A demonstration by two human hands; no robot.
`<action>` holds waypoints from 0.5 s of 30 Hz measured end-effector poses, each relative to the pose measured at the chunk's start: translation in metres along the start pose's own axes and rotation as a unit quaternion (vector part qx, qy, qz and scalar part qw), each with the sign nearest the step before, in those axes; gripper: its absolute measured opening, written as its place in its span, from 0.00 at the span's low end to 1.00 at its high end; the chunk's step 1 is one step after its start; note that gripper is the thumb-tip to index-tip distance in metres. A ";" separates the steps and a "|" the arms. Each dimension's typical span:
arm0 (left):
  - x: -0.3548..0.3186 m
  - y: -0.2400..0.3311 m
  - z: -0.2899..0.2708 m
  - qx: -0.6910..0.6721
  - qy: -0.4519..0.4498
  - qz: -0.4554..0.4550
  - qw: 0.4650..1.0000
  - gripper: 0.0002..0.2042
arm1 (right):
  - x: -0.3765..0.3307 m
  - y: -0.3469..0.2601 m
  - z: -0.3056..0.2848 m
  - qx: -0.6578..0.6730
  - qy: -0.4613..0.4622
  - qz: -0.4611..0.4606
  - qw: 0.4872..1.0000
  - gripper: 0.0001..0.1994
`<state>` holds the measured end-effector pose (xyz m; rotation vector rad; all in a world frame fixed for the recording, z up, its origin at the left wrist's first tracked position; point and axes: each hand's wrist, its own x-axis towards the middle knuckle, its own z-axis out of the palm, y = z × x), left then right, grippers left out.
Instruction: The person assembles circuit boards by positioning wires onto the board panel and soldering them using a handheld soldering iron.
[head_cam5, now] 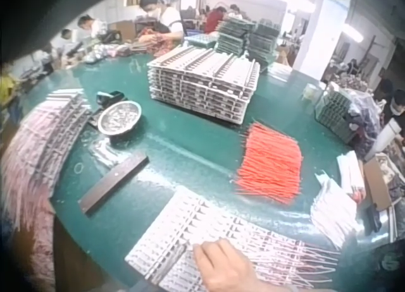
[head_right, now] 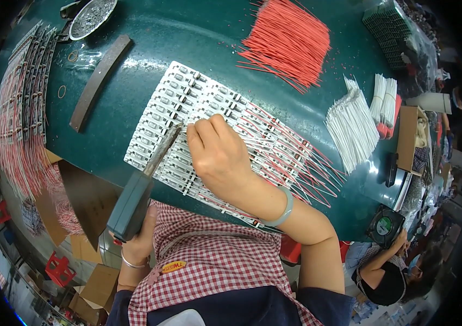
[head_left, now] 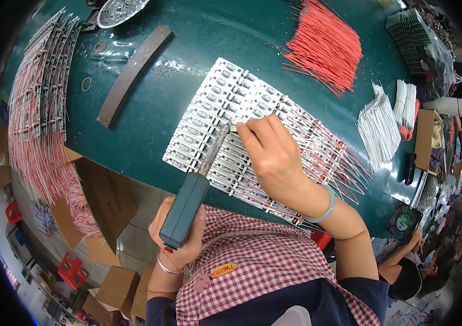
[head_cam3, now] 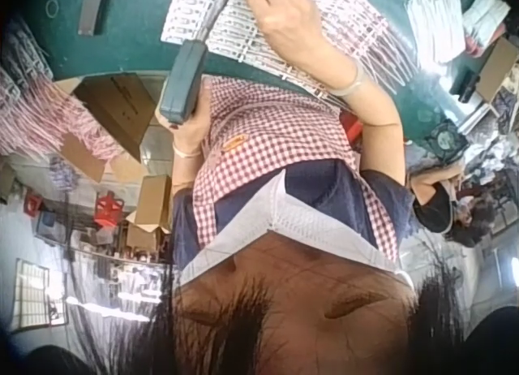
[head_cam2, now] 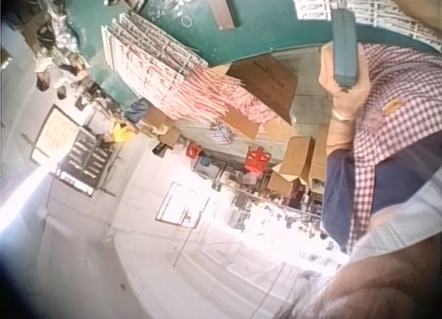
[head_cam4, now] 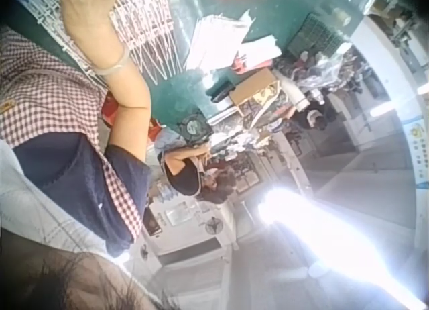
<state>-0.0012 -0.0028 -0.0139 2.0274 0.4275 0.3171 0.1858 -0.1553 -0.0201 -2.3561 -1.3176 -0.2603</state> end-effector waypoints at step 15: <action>0.002 0.003 -0.002 -0.043 0.038 -0.024 0.998 0.12 | 0.004 0.003 -0.009 0.006 0.017 -0.003 1.000 0.20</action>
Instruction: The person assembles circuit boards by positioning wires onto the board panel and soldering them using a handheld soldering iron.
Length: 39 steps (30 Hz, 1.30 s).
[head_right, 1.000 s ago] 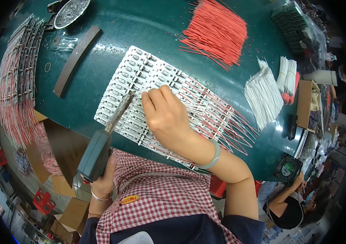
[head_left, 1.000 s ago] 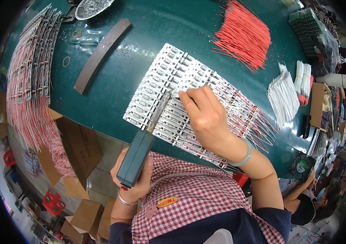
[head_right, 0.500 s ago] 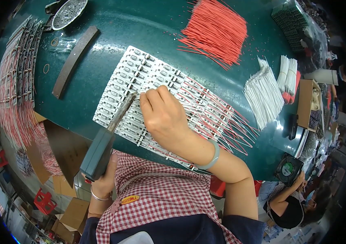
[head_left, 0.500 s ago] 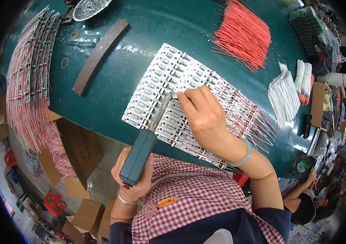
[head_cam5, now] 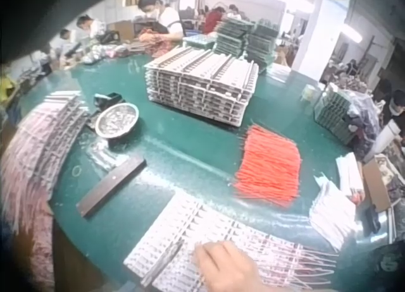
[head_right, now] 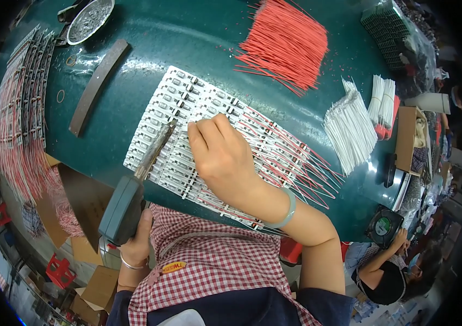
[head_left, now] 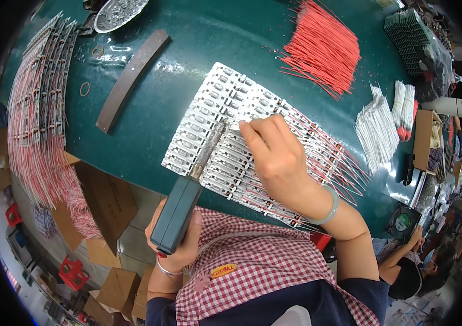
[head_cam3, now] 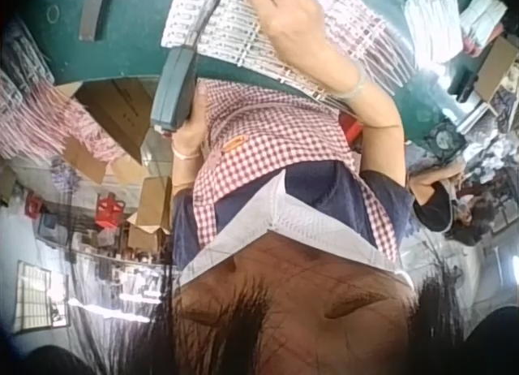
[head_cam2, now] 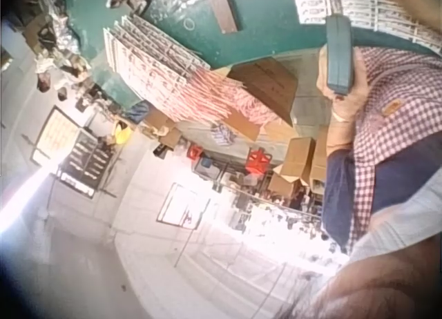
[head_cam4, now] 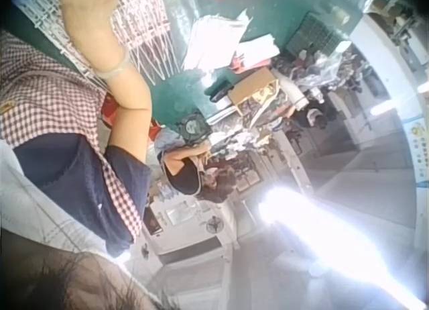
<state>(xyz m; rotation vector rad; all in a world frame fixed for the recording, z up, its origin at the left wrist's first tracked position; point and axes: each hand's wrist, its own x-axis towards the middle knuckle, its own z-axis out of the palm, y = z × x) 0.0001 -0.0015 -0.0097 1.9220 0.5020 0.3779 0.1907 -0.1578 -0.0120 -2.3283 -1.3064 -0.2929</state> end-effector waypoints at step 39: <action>0.015 0.009 0.001 0.027 -0.026 0.006 0.999 0.13 | 0.004 0.011 -0.001 -0.011 -0.014 0.014 1.000 0.20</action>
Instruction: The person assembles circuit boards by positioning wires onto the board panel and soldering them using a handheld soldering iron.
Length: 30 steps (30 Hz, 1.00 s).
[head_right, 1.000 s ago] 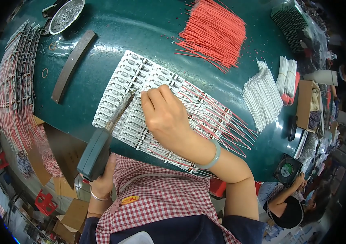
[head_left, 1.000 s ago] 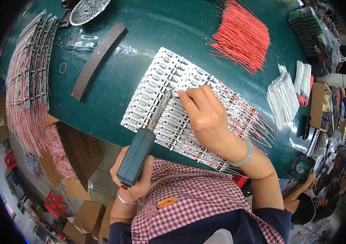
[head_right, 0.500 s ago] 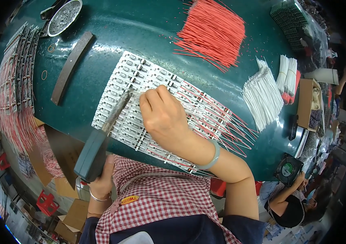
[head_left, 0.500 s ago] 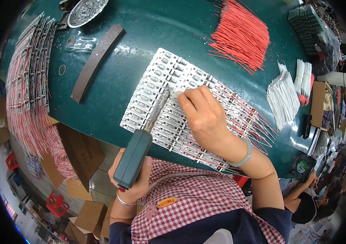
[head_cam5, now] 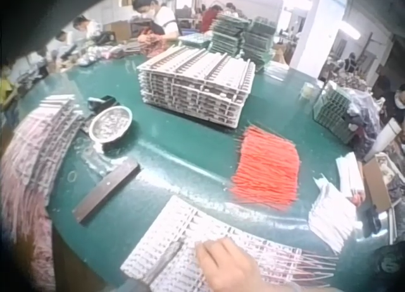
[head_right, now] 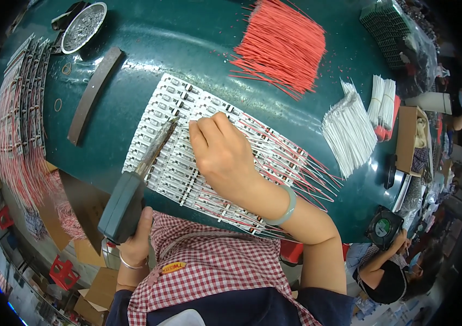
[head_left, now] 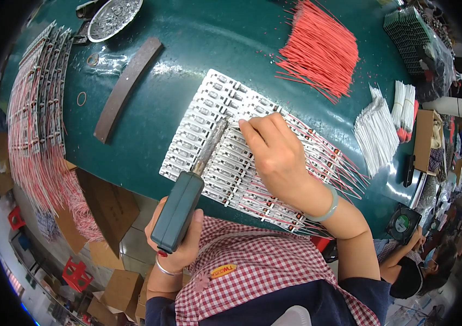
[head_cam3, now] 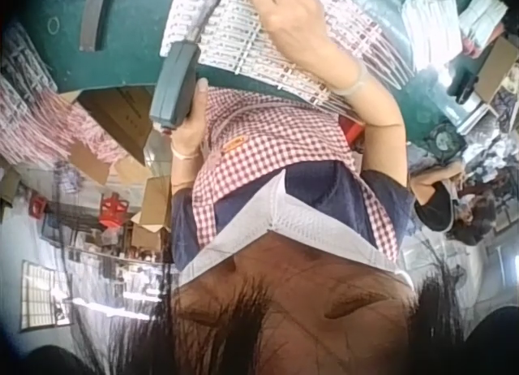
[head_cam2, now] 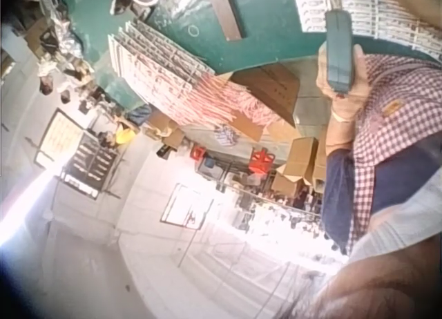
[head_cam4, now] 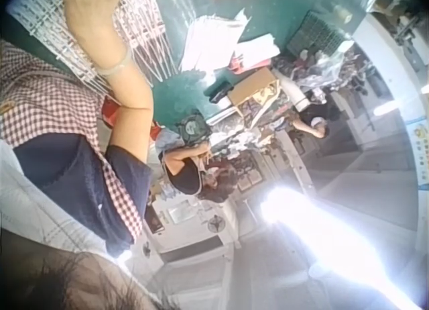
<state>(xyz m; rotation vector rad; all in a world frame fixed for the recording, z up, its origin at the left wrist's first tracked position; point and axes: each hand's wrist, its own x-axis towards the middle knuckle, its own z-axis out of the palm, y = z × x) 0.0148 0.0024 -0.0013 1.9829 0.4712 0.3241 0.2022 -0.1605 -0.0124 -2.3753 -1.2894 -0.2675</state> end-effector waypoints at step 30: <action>0.009 0.009 0.002 0.016 -0.043 -0.009 0.999 0.10 | 0.001 -0.002 0.004 0.019 0.017 0.014 1.000 0.18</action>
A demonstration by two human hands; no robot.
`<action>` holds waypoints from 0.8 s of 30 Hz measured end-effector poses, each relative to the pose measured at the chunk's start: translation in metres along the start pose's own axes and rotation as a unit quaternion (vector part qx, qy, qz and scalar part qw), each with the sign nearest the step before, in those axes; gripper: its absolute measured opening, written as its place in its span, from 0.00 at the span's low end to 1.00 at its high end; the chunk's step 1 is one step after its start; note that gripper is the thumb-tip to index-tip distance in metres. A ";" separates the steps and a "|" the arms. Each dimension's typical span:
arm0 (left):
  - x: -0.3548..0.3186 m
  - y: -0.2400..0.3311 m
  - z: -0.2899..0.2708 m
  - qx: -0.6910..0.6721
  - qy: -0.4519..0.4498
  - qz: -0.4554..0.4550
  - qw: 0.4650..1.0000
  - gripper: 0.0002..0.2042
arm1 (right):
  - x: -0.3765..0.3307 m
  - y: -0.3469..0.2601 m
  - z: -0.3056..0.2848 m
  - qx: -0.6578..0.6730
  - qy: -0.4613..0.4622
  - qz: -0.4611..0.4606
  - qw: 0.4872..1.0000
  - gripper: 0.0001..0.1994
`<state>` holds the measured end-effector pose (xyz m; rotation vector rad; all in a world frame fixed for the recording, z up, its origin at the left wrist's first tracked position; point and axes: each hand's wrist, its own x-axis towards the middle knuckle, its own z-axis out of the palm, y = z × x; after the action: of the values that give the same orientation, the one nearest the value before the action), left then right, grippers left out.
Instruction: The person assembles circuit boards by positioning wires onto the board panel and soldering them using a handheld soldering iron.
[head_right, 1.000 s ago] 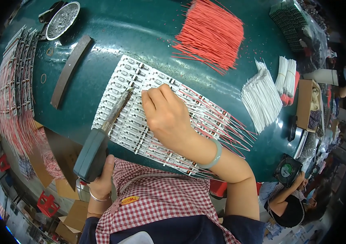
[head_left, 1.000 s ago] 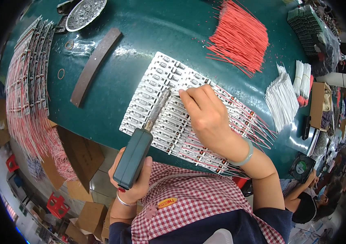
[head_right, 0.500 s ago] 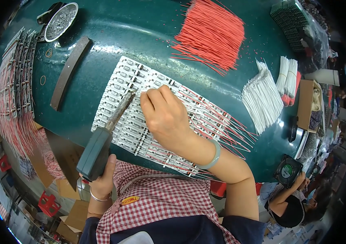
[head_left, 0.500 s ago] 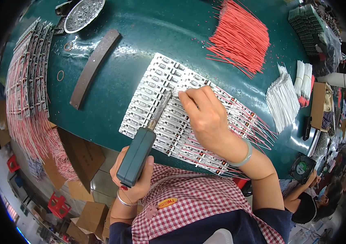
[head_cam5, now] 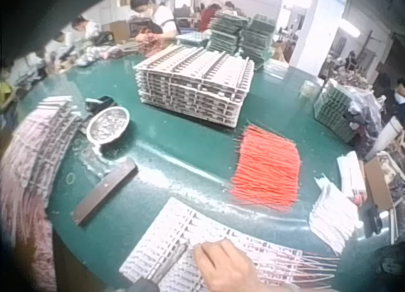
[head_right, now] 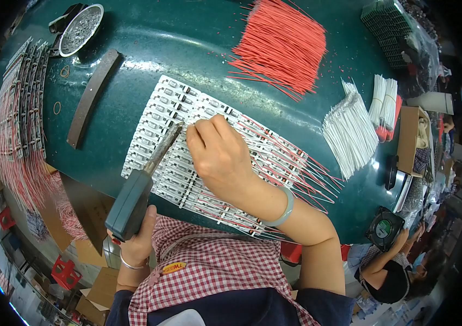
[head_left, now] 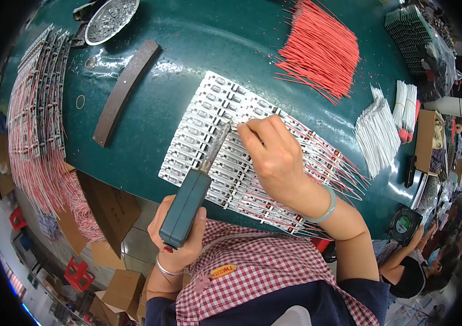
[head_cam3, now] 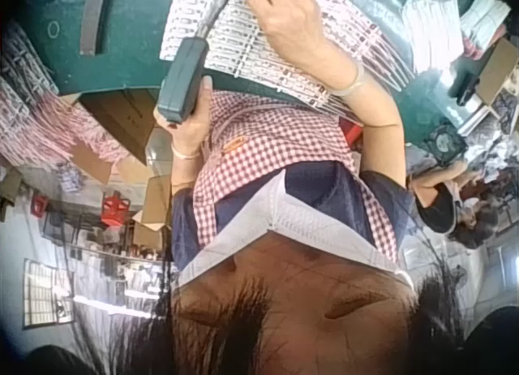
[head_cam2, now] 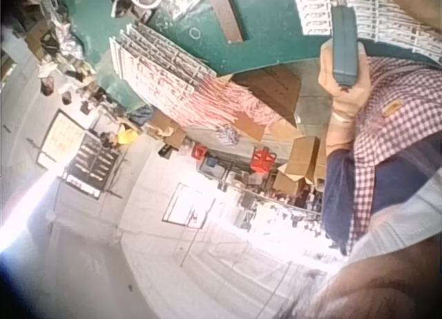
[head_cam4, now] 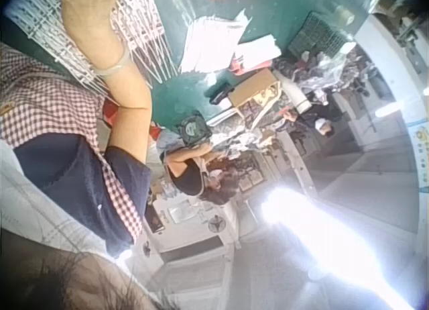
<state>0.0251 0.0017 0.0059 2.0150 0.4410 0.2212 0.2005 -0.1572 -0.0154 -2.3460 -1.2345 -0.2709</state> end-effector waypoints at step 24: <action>0.003 0.002 0.003 -0.027 0.041 0.001 0.999 0.13 | 0.002 0.013 -0.001 -0.017 0.036 -0.009 0.999 0.18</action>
<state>0.0295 -0.0002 0.0067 1.9583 0.4797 0.3145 0.2121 -0.1623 -0.0174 -2.3334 -1.2264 -0.3823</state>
